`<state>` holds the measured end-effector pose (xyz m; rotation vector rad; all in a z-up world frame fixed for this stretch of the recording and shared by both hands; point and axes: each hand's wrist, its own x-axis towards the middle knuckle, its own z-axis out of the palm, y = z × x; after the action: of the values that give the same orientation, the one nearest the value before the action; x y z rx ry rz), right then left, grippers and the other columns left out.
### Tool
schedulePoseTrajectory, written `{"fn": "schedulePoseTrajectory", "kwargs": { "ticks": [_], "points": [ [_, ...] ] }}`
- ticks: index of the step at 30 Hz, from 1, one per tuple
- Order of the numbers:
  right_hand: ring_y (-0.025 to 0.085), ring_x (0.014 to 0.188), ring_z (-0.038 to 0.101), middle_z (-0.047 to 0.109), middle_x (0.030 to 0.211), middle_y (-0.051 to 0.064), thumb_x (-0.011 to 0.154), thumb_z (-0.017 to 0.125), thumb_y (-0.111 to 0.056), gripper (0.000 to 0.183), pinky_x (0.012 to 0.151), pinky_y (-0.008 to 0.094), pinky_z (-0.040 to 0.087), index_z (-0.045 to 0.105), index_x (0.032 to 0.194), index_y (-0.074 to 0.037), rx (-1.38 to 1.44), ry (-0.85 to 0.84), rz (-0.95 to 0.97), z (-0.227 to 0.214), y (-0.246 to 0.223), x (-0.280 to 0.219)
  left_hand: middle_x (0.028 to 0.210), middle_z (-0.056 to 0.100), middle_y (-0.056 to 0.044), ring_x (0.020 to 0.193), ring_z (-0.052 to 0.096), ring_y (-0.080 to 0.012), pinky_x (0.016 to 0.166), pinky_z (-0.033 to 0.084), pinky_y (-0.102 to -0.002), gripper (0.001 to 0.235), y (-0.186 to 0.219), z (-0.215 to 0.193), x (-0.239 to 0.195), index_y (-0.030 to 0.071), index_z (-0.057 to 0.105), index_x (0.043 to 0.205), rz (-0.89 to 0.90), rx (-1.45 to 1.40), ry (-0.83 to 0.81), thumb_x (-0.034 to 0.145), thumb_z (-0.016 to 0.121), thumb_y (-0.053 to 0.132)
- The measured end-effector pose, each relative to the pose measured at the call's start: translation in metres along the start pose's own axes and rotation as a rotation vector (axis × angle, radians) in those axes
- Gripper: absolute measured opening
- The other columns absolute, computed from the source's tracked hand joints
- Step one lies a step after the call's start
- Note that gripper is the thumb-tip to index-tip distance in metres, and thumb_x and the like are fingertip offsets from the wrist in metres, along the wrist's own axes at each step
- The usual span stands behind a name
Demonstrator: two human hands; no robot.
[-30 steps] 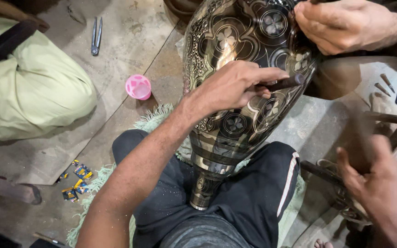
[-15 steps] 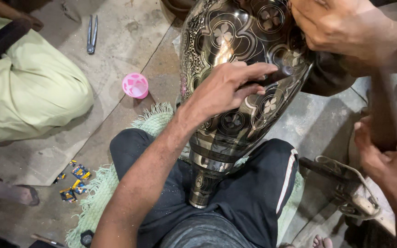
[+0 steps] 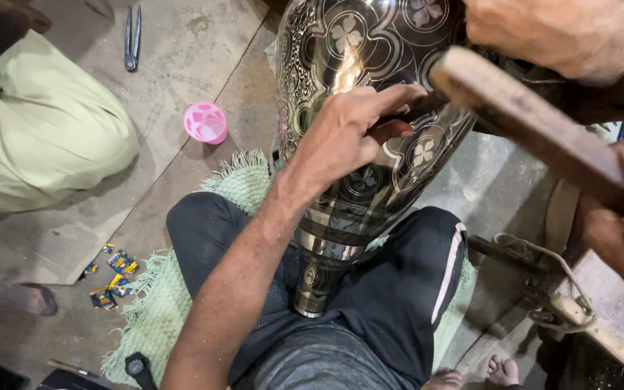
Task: The person sits on the floor and uses a metal chisel and wooden mallet to engrave intricate floral patterns into a large silver-colored metal vase. They repeatedly tap the chisel along the surface to create decorative designs.
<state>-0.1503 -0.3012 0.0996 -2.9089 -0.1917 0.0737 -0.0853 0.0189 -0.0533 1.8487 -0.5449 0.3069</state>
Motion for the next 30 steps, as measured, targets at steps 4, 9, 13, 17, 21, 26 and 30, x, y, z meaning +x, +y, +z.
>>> {"fn": "schedulePoseTrajectory", "kwargs": {
  "ticks": [4, 9, 13, 17, 21, 26, 30],
  "points": [
    [0.029, 0.091, 0.065, 0.061, 0.107, 0.019, 0.104, 0.063, -0.013, 0.035, 0.085, 0.040, 0.053, 0.053, 0.135, 0.002, 0.132, -0.010, -0.051, 0.003, 0.015, 0.003, 0.089, 0.073, -0.004, 0.073, 0.065, -0.0141, 0.063, 0.054, -0.033, 0.042, 0.004, -0.001, 0.000, 0.017, 0.064, 0.138, -0.001, -0.013, 0.042, 0.098, 0.076, 0.024],
    [0.029, 0.094, 0.065, 0.062, 0.109, 0.019, 0.102, 0.062, -0.014, 0.038, 0.089, 0.041, 0.054, 0.053, 0.136, 0.002, 0.161, -0.018, -0.095, -0.002, 0.009, 0.010, 0.085, 0.071, -0.002, 0.069, 0.063, -0.0109, 0.059, 0.052, -0.029, 0.038, 0.006, 0.002, -0.004, 0.019, 0.067, 0.137, -0.039, -0.020, 0.047, 0.101, 0.076, 0.024],
    [0.029, 0.093, 0.066, 0.062, 0.108, 0.019, 0.102, 0.063, -0.013, 0.038, 0.088, 0.041, 0.054, 0.053, 0.135, 0.002, 0.145, -0.030, -0.115, -0.003, 0.001, 0.018, 0.088, 0.072, 0.000, 0.071, 0.063, -0.0080, 0.059, 0.054, -0.024, 0.039, 0.005, 0.007, -0.012, 0.020, 0.064, 0.141, -0.061, -0.027, 0.115, 0.103, 0.072, 0.023],
    [0.029, 0.093, 0.066, 0.062, 0.108, 0.019, 0.101, 0.063, -0.013, 0.038, 0.087, 0.041, 0.054, 0.054, 0.134, 0.003, 0.136, -0.051, -0.141, -0.004, -0.001, 0.023, 0.091, 0.072, -0.002, 0.071, 0.066, -0.0063, 0.060, 0.059, -0.023, 0.043, 0.002, 0.015, -0.020, 0.021, 0.061, 0.142, -0.101, -0.038, 0.119, 0.101, 0.074, 0.028],
    [0.029, 0.092, 0.066, 0.062, 0.107, 0.019, 0.100, 0.064, -0.012, 0.038, 0.087, 0.041, 0.054, 0.054, 0.133, 0.003, 0.116, -0.042, -0.178, -0.007, -0.006, 0.031, 0.098, 0.076, -0.004, 0.074, 0.070, -0.0090, 0.063, 0.061, -0.025, 0.044, 0.000, 0.020, -0.019, 0.022, 0.061, 0.142, -0.107, -0.024, 0.177, 0.101, 0.076, 0.026],
    [0.029, 0.091, 0.066, 0.062, 0.106, 0.019, 0.099, 0.065, -0.012, 0.038, 0.086, 0.040, 0.054, 0.054, 0.132, 0.003, 0.083, -0.063, -0.218, -0.005, -0.013, 0.036, 0.108, 0.076, -0.008, 0.095, 0.077, -0.0147, 0.079, 0.068, -0.027, 0.041, 0.003, 0.024, -0.027, 0.019, 0.061, 0.143, -0.096, -0.052, 0.221, 0.104, 0.071, 0.022],
    [0.029, 0.091, 0.066, 0.062, 0.106, 0.019, 0.098, 0.066, -0.011, 0.038, 0.085, 0.040, 0.054, 0.055, 0.131, 0.003, 0.077, -0.066, -0.239, -0.004, -0.017, 0.038, 0.110, 0.077, -0.010, 0.094, 0.078, -0.0151, 0.075, 0.067, -0.027, 0.039, 0.006, 0.023, -0.028, 0.014, 0.062, 0.140, -0.119, -0.080, 0.240, 0.103, 0.072, 0.017]
  ]
}}
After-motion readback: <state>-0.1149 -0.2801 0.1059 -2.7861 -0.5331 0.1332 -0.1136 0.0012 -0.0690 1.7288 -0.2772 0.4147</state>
